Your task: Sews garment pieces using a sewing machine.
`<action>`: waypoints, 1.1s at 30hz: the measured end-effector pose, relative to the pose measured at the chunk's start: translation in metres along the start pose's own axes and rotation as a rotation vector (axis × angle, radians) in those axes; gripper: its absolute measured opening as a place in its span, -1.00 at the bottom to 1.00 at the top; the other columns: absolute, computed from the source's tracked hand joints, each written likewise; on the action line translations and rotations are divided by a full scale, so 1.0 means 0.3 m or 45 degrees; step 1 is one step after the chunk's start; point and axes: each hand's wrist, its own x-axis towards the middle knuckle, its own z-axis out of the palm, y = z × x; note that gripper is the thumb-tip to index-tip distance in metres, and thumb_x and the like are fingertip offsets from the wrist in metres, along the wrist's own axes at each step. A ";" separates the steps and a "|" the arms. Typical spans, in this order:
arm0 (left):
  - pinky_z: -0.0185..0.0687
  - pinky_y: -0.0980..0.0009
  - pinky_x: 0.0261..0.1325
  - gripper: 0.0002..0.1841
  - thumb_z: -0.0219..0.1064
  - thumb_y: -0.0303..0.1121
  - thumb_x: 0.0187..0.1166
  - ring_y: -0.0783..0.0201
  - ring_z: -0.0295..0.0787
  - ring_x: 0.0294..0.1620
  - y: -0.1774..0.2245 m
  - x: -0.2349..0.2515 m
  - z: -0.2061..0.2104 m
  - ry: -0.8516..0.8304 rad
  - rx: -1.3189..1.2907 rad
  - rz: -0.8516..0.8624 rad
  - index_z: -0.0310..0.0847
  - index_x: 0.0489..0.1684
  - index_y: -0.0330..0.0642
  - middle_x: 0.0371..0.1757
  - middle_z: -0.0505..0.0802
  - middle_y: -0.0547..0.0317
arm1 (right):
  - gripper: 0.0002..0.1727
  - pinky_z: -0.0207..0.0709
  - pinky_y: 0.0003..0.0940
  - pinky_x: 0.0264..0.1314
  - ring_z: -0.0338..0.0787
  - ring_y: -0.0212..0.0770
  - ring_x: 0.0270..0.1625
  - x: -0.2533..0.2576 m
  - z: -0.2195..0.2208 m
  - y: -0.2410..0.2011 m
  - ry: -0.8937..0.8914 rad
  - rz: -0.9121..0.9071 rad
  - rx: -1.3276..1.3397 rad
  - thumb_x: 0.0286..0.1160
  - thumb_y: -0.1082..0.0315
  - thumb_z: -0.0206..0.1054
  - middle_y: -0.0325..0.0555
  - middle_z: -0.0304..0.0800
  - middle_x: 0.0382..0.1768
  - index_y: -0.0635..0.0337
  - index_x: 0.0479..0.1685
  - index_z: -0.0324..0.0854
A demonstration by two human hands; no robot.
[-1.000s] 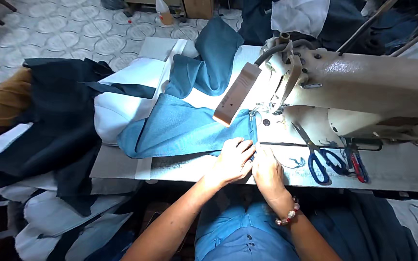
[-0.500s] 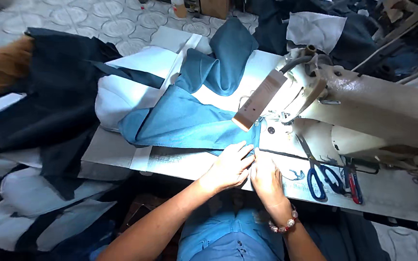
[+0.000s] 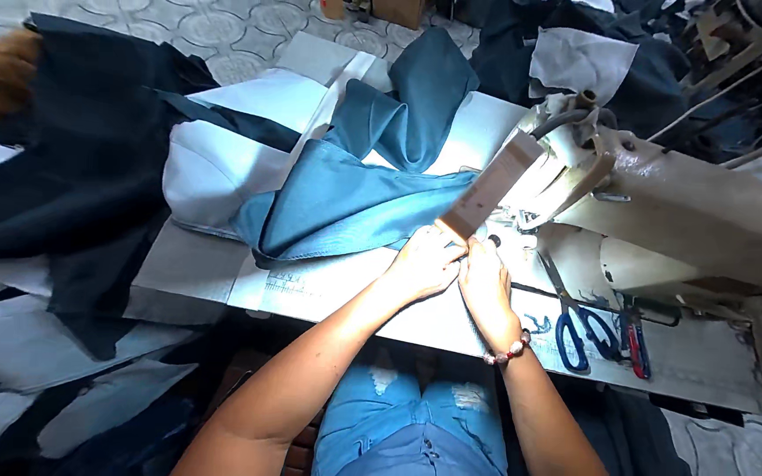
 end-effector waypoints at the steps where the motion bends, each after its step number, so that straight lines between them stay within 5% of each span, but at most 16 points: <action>1: 0.31 -0.13 0.60 -0.54 0.00 -0.24 0.60 -0.14 0.54 0.61 -0.008 0.006 0.003 0.002 -0.002 -0.014 0.85 0.17 -0.11 0.46 0.76 -0.05 | -0.63 0.56 0.21 0.33 0.71 0.31 0.32 0.008 -0.003 -0.001 -0.008 -0.001 0.013 0.67 0.49 0.20 0.34 0.65 0.28 0.42 0.38 0.60; 7: 0.22 -0.16 0.68 -0.63 0.10 -0.25 0.73 -0.12 0.51 0.63 -0.036 0.015 0.015 0.021 -0.151 -0.097 0.85 0.19 -0.11 0.45 0.77 -0.02 | -0.63 0.63 0.13 0.23 0.82 0.21 0.13 0.004 0.028 0.116 0.275 -0.202 0.230 0.67 0.40 0.21 0.25 0.82 0.08 0.33 0.34 0.72; 10: 0.31 -0.08 0.68 -0.65 0.12 -0.31 0.74 -0.05 0.55 0.61 0.010 -0.009 0.004 0.176 -0.305 -0.177 0.84 0.19 -0.18 0.43 0.79 -0.02 | -0.60 0.48 0.29 0.26 0.73 0.30 0.19 -0.003 0.021 0.137 0.262 -0.137 0.214 0.40 0.28 0.44 0.25 0.80 0.05 0.29 0.19 0.79; 13: 0.67 0.01 0.23 -0.73 0.18 -0.40 0.56 -0.03 0.82 0.18 0.089 -0.124 -0.017 0.439 -0.086 -0.085 0.85 -0.09 -0.26 0.05 0.89 -0.08 | -0.66 0.38 0.34 0.21 0.71 0.32 0.20 0.021 0.040 0.118 0.356 -0.047 0.252 0.33 0.22 0.53 0.22 0.84 0.01 0.28 -0.03 0.86; 15: 0.74 0.02 -0.03 -0.76 0.23 -0.37 0.44 -0.03 0.90 -0.11 0.102 -0.225 -0.050 0.461 0.215 -0.172 0.85 -0.30 -0.25 -0.23 0.92 -0.05 | -0.77 0.38 0.33 0.19 0.75 0.27 0.11 0.046 0.051 0.111 0.433 -0.019 0.390 0.42 0.30 0.50 0.20 0.86 -0.11 0.33 -0.21 0.86; 17: 0.67 -0.16 0.01 -0.73 0.29 -0.39 0.46 -0.20 0.86 0.00 0.080 -0.284 -0.106 0.361 0.419 -0.413 0.85 -0.04 -0.28 -0.06 0.91 -0.18 | -0.82 0.40 0.25 0.18 0.74 0.16 -0.01 0.064 0.060 0.102 0.484 -0.035 0.551 0.45 0.35 0.47 0.14 0.85 -0.20 0.33 -0.26 0.85; 19: 0.46 -0.40 0.20 -0.59 0.36 -0.47 0.48 -0.39 0.73 0.25 0.030 -0.286 -0.160 0.310 0.530 -0.551 0.73 0.33 -0.25 0.23 0.83 -0.27 | -0.78 0.39 0.31 0.18 0.76 0.19 0.06 0.070 0.071 0.082 0.521 -0.024 0.591 0.42 0.35 0.50 0.14 0.88 -0.09 0.29 -0.07 0.87; 21: 0.08 -0.60 0.50 -0.51 0.36 -0.46 0.44 -0.51 0.49 0.53 -0.031 -0.235 -0.204 0.343 0.617 -0.516 0.69 0.43 -0.15 0.41 0.75 -0.24 | -0.71 0.24 0.41 0.19 0.69 0.29 0.16 0.070 0.075 0.060 0.534 0.026 0.580 0.42 0.28 0.52 0.16 0.87 -0.02 0.28 0.01 0.86; 23: -0.26 -0.67 0.58 -0.44 0.41 -0.48 0.45 -0.59 0.09 0.76 -0.070 -0.145 -0.253 0.225 0.602 -0.549 0.63 0.53 -0.02 0.61 0.60 -0.24 | -0.79 0.24 0.39 0.13 0.72 0.25 0.08 0.072 0.077 0.050 0.565 0.032 0.567 0.42 0.30 0.52 0.11 0.88 -0.14 0.28 -0.15 0.86; 25: -0.08 -0.48 0.62 -0.43 0.33 -0.44 0.63 -0.45 -0.16 0.87 -0.095 -0.039 -0.303 -0.002 0.494 -0.661 0.47 0.69 0.05 0.81 0.35 -0.11 | -0.83 0.22 0.35 0.12 0.71 0.21 0.04 0.070 0.075 0.045 0.561 0.039 0.562 0.44 0.33 0.48 0.07 0.87 -0.18 0.27 -0.23 0.84; 26: 0.06 -0.30 0.66 -0.43 0.28 -0.44 0.69 -0.37 -0.15 0.89 -0.117 0.005 -0.325 -0.130 0.368 -0.685 0.38 0.73 -0.04 0.85 0.26 -0.13 | -0.83 0.21 0.35 0.17 0.69 0.21 0.08 0.066 0.070 0.040 0.539 0.066 0.557 0.47 0.32 0.46 0.06 0.86 -0.18 0.26 -0.22 0.83; 29: -0.07 -0.13 0.82 -0.52 0.27 -0.60 0.59 -0.35 0.28 0.74 -0.240 0.032 -0.291 -0.077 -0.044 -0.468 0.47 0.53 -0.51 0.62 0.51 -0.44 | -0.79 0.20 0.35 0.29 0.66 0.27 0.17 0.057 0.061 0.034 0.483 0.078 0.545 0.54 0.32 0.39 0.16 0.84 -0.15 0.33 -0.12 0.79; 31: -0.01 -0.06 0.80 -0.59 0.18 -0.69 0.62 -0.33 0.41 0.65 -0.196 0.015 -0.323 -0.087 -0.131 -0.465 0.51 0.45 -0.55 0.51 0.62 -0.44 | -0.79 0.27 0.30 0.24 0.71 0.18 0.03 0.056 0.076 0.050 0.534 -0.016 0.615 0.55 0.38 0.35 0.18 0.79 -0.22 0.41 -0.16 0.73; 33: 0.35 -0.07 0.61 -0.62 0.13 -0.73 0.61 -0.32 0.65 0.43 -0.162 -0.056 -0.340 0.043 -0.019 -0.352 0.62 0.35 -0.49 0.32 0.77 -0.39 | -0.83 0.46 -0.05 0.07 0.68 -0.14 -0.21 0.064 0.100 0.076 0.622 -0.139 0.760 0.54 0.44 0.31 0.05 0.68 -0.36 0.44 -0.24 0.65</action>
